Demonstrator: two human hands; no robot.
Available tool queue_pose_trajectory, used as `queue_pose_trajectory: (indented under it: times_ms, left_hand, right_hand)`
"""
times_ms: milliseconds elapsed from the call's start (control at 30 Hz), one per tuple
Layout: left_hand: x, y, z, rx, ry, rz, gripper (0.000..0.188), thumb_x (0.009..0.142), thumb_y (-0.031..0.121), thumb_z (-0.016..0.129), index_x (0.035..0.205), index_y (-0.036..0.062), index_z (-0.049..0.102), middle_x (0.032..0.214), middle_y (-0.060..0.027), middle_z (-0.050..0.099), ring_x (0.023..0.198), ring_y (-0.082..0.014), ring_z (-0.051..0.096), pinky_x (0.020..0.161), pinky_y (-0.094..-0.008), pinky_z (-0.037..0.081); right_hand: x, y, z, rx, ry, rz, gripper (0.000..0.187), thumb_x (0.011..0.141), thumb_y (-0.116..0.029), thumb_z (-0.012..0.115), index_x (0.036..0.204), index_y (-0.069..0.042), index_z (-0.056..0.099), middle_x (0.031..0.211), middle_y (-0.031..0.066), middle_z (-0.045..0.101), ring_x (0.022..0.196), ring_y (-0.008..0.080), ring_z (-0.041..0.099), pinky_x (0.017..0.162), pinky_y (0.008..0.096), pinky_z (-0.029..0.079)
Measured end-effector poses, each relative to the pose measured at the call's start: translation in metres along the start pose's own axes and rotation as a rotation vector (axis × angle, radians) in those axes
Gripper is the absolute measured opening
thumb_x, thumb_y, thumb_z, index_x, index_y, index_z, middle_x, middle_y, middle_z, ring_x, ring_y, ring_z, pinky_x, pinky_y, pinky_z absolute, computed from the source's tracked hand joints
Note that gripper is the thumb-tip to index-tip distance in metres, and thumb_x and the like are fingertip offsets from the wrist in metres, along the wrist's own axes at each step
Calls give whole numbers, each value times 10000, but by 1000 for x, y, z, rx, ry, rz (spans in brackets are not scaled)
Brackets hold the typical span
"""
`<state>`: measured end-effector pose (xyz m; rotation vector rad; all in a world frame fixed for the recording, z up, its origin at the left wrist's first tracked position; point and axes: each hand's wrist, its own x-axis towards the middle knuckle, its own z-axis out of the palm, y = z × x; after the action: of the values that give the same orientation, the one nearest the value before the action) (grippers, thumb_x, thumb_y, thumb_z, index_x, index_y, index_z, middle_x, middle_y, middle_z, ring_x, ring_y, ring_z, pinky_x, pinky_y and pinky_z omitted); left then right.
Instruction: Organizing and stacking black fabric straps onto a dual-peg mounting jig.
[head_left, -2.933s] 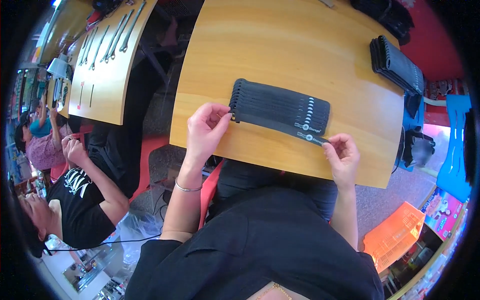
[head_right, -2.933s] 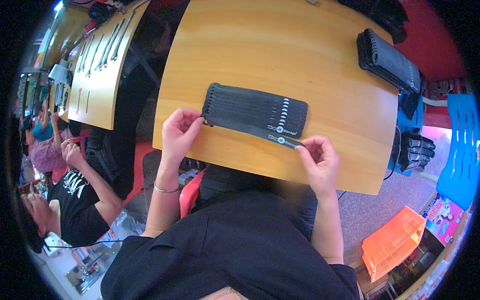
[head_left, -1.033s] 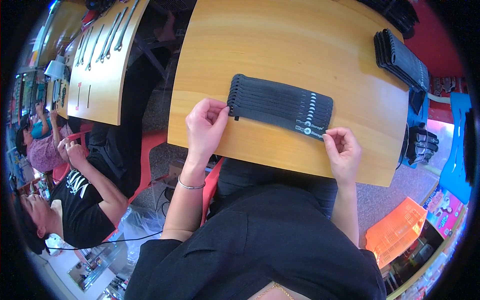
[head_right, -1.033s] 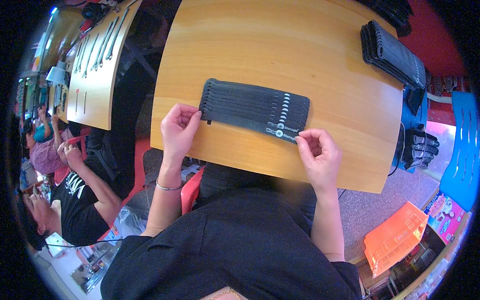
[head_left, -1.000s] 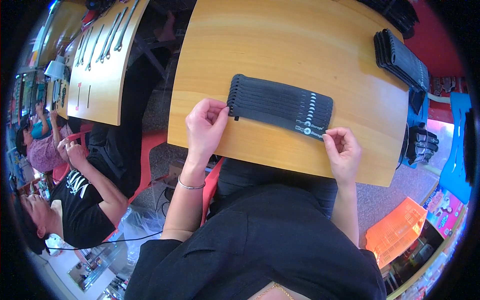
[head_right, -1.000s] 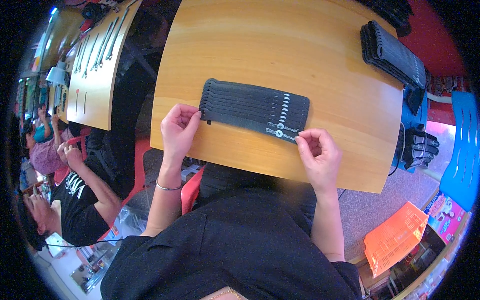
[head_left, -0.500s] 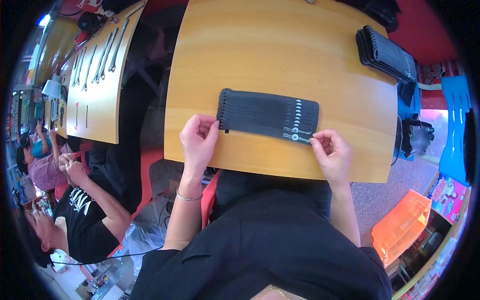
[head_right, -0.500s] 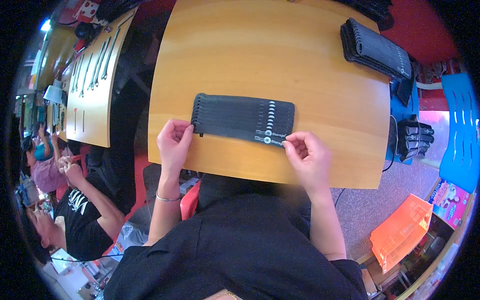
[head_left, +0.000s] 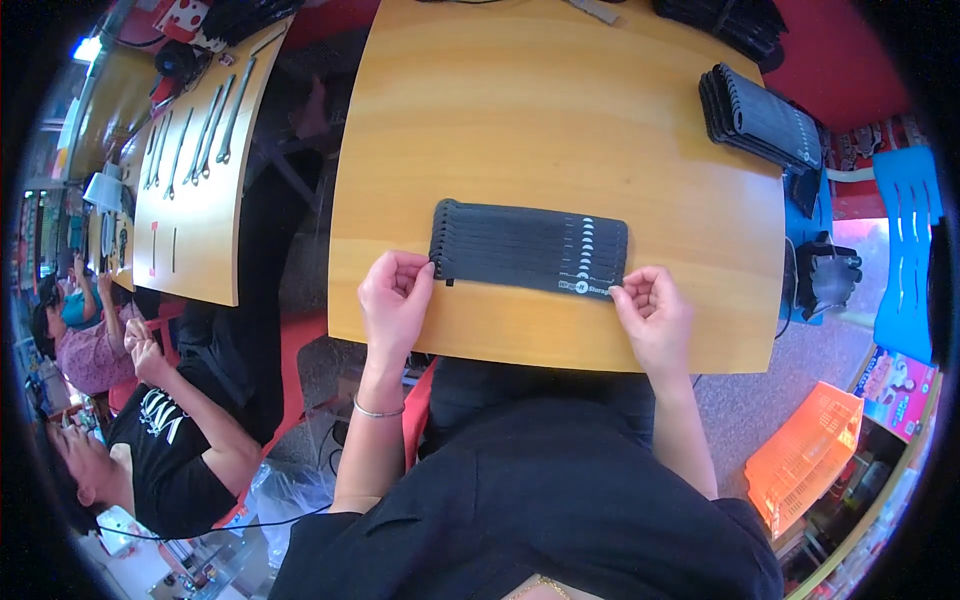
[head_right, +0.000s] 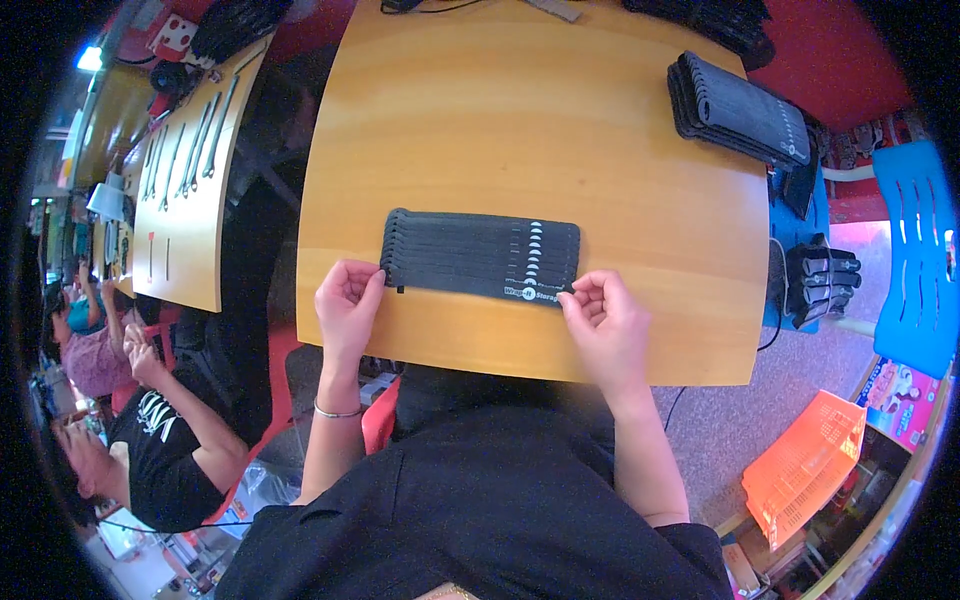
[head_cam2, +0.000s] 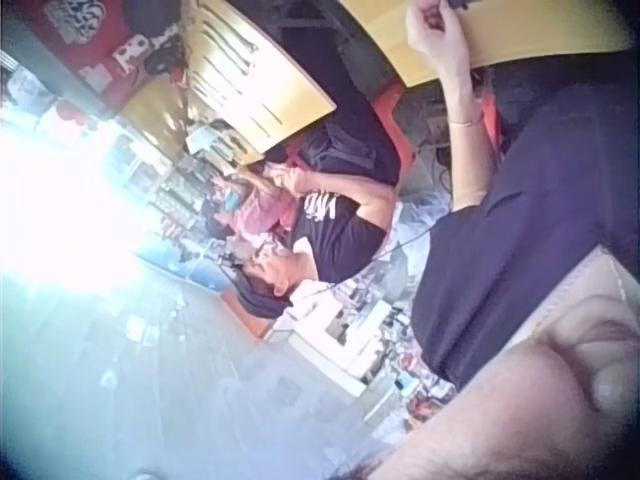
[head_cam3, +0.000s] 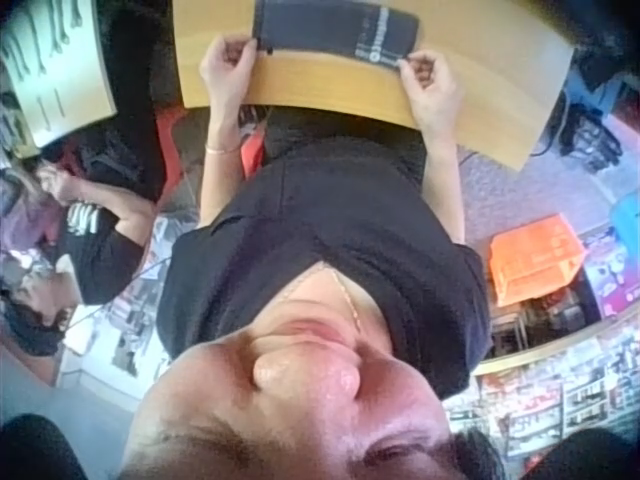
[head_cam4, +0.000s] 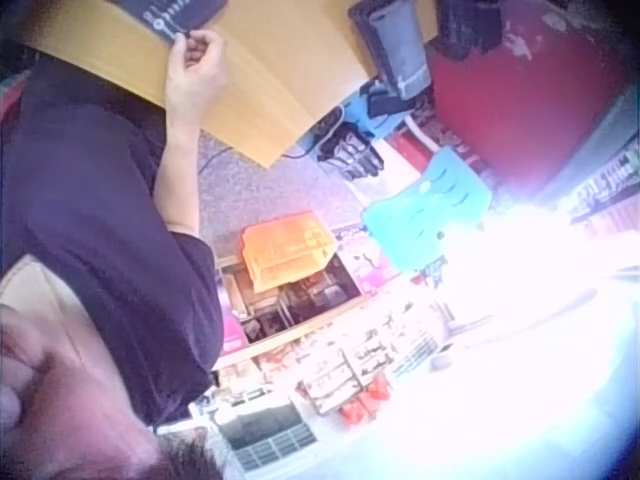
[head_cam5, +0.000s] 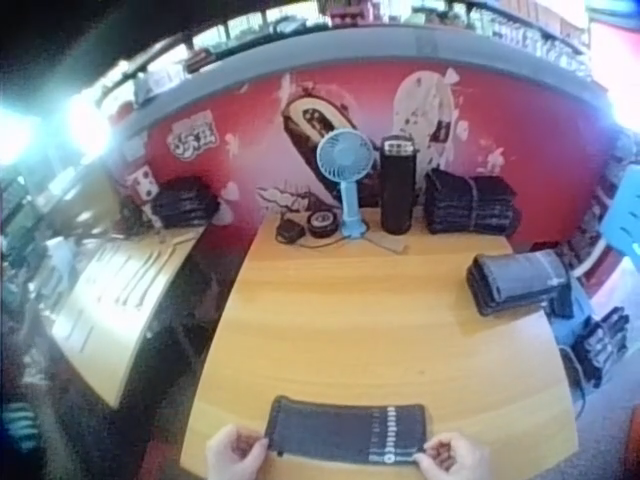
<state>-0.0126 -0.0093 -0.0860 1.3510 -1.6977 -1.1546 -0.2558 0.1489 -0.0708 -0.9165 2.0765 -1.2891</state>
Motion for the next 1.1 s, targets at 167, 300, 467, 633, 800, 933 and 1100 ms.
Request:
queue_pose_trajectory:
  times_ms: [167, 300, 467, 633, 800, 933, 1100]
  left_hand:
    - [0, 1, 0, -4, -5, -11, 43, 810, -17, 660, 830, -12, 622, 705, -11, 612, 592, -33, 525, 530, -175, 415]
    - [1, 1, 0, -9, -4, -4, 44, 810, -20, 660, 833, -13, 623, 712, -9, 617, 596, -31, 527, 539, -170, 420]
    - [0, 1, 0, -19, -3, -9, 44, 810, -23, 659, 834, -16, 623, 718, -10, 621, 599, -29, 528, 541, -169, 422]
    - [0, 0, 1, -25, -2, 5, 49, 807, -26, 661, 837, -17, 623, 716, -11, 619, 601, -27, 527, 540, -170, 423]
    - [-1, 4, 1, -19, 11, -15, 47, 810, -26, 661, 834, -14, 623, 714, -3, 614, 602, -25, 526, 546, -166, 426]
    - [-2, 0, 1, -47, 7, -13, 46, 812, -27, 661, 833, -12, 623, 714, 0, 613, 603, -25, 526, 550, -164, 427]
    - [-1, -2, 0, -22, 11, 5, 50, 809, -28, 663, 833, -11, 623, 714, -4, 613, 603, -23, 524, 549, -163, 424]
  right_hand:
    - [1, -3, 0, 16, 11, 33, 173, 787, -36, 706, 860, -19, 550, 707, 20, 605, 598, 55, 567, 539, 202, 463]
    - [2, -2, 1, 20, 18, 27, 179, 790, -36, 707, 849, -20, 538, 692, 15, 593, 589, 52, 560, 533, 197, 455]
    - [3, -2, 2, 15, 20, 34, 189, 790, -42, 711, 838, -23, 529, 672, 7, 581, 577, 45, 546, 524, 198, 447]
    - [2, -2, 1, 1, 24, 38, 183, 795, -45, 709, 821, -27, 529, 662, -2, 568, 573, 41, 536, 519, 201, 442]
    - [1, -3, 2, -7, 20, 47, 181, 797, -47, 710, 807, -32, 529, 655, -6, 563, 565, 42, 528, 513, 205, 438]
    - [0, -1, 3, 14, 26, 43, 186, 796, -47, 713, 805, -35, 528, 652, -7, 558, 566, 41, 528, 507, 204, 432]
    - [1, -2, 5, 10, 22, 32, 190, 797, -44, 712, 806, -34, 522, 655, -10, 555, 561, 39, 526, 500, 203, 428]
